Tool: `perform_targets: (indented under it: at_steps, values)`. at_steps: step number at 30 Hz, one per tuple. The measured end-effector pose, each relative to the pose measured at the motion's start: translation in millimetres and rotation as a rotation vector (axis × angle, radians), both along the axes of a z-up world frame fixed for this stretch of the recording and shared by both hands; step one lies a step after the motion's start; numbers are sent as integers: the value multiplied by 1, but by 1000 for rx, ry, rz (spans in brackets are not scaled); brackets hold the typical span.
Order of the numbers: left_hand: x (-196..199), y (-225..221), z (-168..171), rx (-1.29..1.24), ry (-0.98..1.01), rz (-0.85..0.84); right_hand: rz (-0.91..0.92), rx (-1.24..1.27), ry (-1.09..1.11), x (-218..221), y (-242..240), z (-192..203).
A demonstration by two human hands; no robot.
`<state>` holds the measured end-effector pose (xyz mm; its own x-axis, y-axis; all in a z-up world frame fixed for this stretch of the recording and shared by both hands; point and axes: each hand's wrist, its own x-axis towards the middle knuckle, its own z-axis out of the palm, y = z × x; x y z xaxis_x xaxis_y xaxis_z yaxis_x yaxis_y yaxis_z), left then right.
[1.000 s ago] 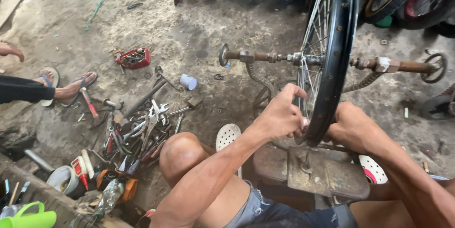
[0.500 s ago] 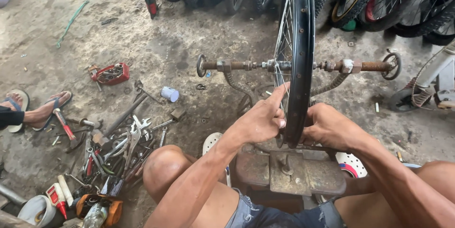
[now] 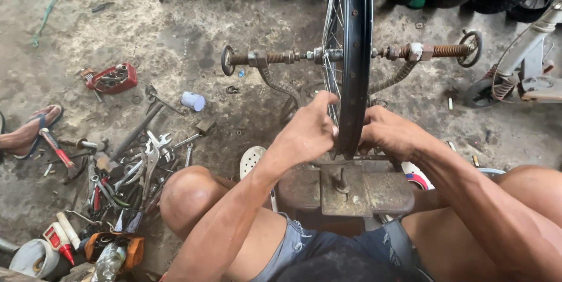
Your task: Repairing a bicycle wheel on a stand, including adjusting washers and tightening bolts.
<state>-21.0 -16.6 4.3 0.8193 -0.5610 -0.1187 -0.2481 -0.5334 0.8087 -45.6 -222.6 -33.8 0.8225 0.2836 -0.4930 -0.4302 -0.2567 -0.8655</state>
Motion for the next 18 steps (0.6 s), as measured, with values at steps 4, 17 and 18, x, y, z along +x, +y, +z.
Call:
perform_targets:
  at_steps: [4,17,18]
  values:
    - [12,11,-32,86,-92,95,-18,130,41,7,-10,-27]
    - [7,9,-38,61,347,-86,6,-42,94,14,-15,-14]
    - [6,9,-36,39,374,-86,49,-148,59,13,-17,-11]
